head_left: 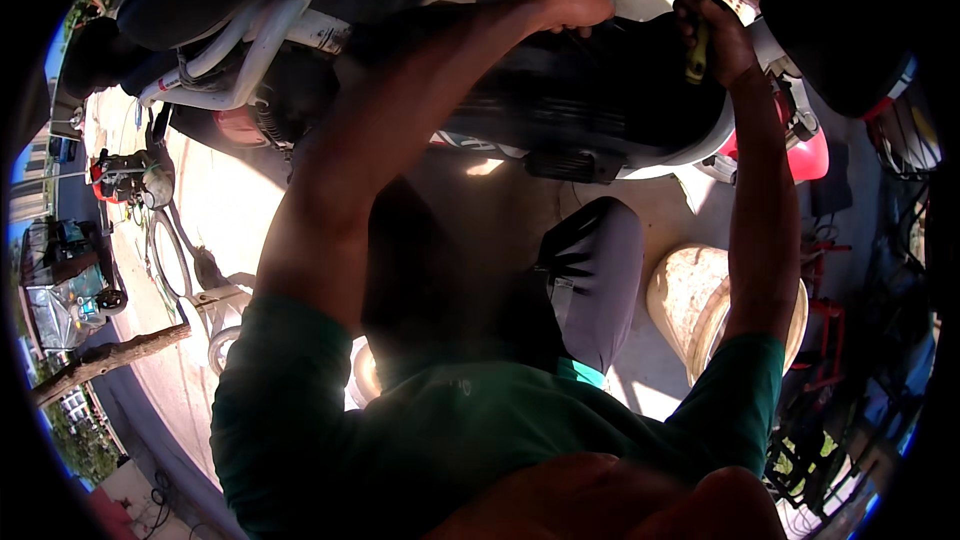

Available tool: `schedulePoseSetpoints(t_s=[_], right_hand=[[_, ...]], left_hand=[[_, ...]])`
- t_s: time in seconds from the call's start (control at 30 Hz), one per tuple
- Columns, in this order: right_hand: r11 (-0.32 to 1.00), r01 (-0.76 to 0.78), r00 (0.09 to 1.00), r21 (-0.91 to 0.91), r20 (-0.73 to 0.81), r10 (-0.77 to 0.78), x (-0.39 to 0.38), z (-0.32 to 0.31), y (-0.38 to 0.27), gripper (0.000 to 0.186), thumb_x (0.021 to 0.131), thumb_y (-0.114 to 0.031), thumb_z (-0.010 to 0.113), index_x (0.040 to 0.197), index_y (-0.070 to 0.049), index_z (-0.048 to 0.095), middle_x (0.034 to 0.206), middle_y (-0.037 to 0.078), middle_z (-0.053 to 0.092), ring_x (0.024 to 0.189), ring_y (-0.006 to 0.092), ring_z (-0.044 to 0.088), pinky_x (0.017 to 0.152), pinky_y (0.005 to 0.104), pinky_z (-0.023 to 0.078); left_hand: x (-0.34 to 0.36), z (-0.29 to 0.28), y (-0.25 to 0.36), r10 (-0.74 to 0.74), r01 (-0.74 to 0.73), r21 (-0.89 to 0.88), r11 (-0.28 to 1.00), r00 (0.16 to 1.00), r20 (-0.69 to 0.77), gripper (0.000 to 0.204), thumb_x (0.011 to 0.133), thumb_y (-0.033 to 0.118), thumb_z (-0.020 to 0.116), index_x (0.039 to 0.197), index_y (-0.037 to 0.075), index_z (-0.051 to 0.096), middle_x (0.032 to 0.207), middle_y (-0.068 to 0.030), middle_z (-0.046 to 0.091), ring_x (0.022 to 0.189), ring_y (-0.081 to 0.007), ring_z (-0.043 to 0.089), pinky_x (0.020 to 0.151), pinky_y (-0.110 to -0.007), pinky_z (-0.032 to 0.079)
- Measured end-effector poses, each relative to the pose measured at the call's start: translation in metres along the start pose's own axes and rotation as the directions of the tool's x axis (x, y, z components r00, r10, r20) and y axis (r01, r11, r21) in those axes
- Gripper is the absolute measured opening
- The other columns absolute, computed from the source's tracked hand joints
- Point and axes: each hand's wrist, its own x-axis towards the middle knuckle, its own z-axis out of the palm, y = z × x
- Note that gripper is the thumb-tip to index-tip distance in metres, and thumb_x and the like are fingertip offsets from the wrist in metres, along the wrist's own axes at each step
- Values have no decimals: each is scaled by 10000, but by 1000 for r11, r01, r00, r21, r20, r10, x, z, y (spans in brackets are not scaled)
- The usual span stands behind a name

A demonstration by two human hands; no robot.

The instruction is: The person removes tools from a bucket and uses a screwdriver to unscrew and remove plastic panels from the body of a scooter.

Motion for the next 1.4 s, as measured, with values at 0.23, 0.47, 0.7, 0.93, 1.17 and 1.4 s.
schedulePoseSetpoints(t_s=[0.23, 0.47, 0.7, 0.93, 1.17, 1.4], right_hand=[[1000, -7, 1000, 5, -20, 7, -2, 13, -4, 346, 1031, -311, 592, 1232, -35, 647, 1002, 47, 668, 788, 121, 598, 678, 265, 496], [996, -3, 998, -90, -69, -3, -1, 15, 0, 366, 1022, -298, 618, 1265, -27, 665, 1002, 42, 675, 786, 116, 608, 674, 270, 499], [983, -167, 985, -73, -61, 163, 8, 13, -6, 375, 1043, -311, 578, 1284, -39, 671, 985, 35, 664, 761, 120, 592, 650, 272, 483], [259, 81, 986, -962, 115, 121, 47, 20, 29, 279, 964, -215, 607, 781, -26, 700, 748, 132, 692, 658, 258, 668, 600, 378, 512], [-161, -212, 976, -964, -216, 8, 48, 57, 76, 265, 930, -207, 602, 916, 10, 754, 1012, 264, 728, 977, 430, 726, 829, 503, 592], [-155, -215, 977, -964, -214, -18, 21, 79, 73, 351, 924, -308, 629, 942, 21, 752, 1016, 292, 726, 996, 455, 716, 842, 528, 592]], left_hand=[[34, 9, -5, 91, -91, 71, 993, 996, 5, 295, 942, 293, 622, 1084, 51, 712, 855, -99, 748, 706, -207, 677, 612, -384, 528], [73, -5, 39, -90, 42, 286, 957, 984, 155, 425, 988, 415, 570, 1006, 34, 755, 954, -139, 781, 739, -244, 728, 702, -403, 577], [-23, 37, 13, 97, -53, 191, 980, 968, -230, 349, 945, 335, 619, 1155, 92, 756, 1006, -132, 779, 958, -308, 740, 848, -430, 566], [-49, 85, -24, 67, -138, -178, 974, 933, -354, 342, 956, 302, 628, 1203, 92, 737, 1126, -187, 744, 1080, -396, 697, 973, -453, 539], [-50, 92, -36, 96, -176, -172, 969, 914, -394, 366, 950, 309, 652, 1223, 75, 721, 1134, -188, 741, 1074, -381, 700, 954, -439, 546], [-21, 71, -38, -108, 98, -533, 840, 994, 14, 303, 974, 273, 647, 1138, 23, 699, 844, -139, 700, 658, -191, 617, 535, -368, 494]])
